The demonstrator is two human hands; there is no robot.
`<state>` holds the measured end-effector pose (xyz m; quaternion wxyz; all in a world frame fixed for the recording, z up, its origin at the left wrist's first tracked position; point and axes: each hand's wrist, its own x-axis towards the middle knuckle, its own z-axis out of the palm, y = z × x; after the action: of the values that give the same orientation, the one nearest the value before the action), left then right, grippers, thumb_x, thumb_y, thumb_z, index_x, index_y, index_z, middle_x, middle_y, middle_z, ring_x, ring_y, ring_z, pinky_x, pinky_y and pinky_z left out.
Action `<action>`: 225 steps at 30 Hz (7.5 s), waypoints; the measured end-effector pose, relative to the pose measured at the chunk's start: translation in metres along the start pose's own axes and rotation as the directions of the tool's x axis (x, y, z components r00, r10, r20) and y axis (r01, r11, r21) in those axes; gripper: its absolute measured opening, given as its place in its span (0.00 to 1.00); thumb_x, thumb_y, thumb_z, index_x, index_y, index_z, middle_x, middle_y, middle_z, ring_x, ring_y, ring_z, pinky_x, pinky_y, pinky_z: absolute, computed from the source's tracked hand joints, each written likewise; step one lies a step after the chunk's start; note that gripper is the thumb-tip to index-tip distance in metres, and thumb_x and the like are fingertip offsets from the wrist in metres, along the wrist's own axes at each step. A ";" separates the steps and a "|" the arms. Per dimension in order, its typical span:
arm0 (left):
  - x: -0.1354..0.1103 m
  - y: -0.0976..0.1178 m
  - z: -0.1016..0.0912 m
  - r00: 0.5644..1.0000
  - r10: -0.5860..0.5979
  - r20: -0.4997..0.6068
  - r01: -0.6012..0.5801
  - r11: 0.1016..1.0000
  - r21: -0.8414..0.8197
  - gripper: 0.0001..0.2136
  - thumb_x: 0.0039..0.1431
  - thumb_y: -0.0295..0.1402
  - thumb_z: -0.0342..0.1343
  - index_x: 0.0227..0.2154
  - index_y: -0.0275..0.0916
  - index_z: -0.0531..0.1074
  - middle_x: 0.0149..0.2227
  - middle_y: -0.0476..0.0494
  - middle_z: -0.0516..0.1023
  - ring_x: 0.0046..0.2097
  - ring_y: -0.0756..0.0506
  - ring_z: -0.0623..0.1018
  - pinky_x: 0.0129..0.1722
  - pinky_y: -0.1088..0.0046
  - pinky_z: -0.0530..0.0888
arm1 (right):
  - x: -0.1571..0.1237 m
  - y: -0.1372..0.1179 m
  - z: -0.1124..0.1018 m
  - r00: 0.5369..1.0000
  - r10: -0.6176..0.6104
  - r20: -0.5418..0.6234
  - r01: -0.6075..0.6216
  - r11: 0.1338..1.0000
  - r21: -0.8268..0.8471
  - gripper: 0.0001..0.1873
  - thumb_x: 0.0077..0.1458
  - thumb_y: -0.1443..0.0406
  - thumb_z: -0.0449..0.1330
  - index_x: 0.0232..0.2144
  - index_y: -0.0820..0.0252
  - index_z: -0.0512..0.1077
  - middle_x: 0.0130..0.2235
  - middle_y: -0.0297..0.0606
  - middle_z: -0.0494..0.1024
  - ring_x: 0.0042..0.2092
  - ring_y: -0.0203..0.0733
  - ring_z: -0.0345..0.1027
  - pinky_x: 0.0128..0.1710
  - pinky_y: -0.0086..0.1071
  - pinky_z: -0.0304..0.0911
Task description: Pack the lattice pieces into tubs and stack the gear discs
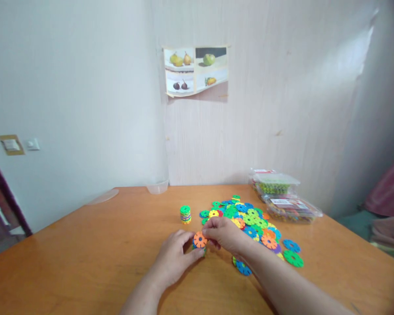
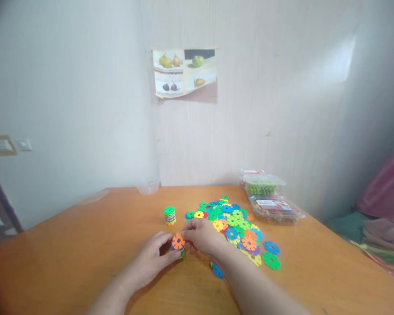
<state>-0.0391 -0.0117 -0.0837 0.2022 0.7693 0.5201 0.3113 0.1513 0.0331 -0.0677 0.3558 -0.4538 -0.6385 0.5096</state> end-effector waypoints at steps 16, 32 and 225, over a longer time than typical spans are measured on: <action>0.000 -0.001 -0.001 0.999 -0.038 0.013 0.038 0.998 0.044 0.19 0.53 0.48 0.61 0.46 0.45 0.76 0.44 0.43 0.77 0.46 0.40 0.74 0.44 0.68 0.69 | 0.001 0.000 -0.086 0.972 -0.056 -0.230 -0.148 0.613 -0.776 0.09 0.42 0.59 0.66 0.24 0.57 0.72 0.27 0.35 0.75 0.30 0.39 0.65 0.27 0.29 0.48; -0.002 -0.003 0.001 0.999 -0.030 -0.020 0.031 0.998 0.047 0.21 0.52 0.49 0.61 0.47 0.45 0.75 0.45 0.43 0.77 0.48 0.39 0.74 0.45 0.68 0.69 | 0.004 0.002 -0.069 0.990 -0.110 -0.090 0.018 0.722 -0.692 0.02 0.47 0.67 0.58 0.24 0.59 0.70 0.22 0.29 0.68 0.28 0.35 0.61 0.27 0.28 0.50; -0.001 0.002 0.000 1.000 0.002 -0.026 0.000 0.997 0.073 0.20 0.56 0.50 0.58 0.46 0.45 0.77 0.41 0.44 0.76 0.44 0.42 0.73 0.40 0.71 0.67 | 0.001 -0.008 -0.034 0.975 -0.106 -0.195 0.062 0.974 -0.217 0.12 0.55 0.57 0.56 0.25 0.58 0.67 0.22 0.31 0.70 0.24 0.34 0.61 0.24 0.27 0.53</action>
<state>-0.0379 -0.0131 -0.0828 0.1671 0.7724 0.5331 0.3021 0.1801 0.0445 -0.0519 0.3911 -0.5113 -0.6674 0.3744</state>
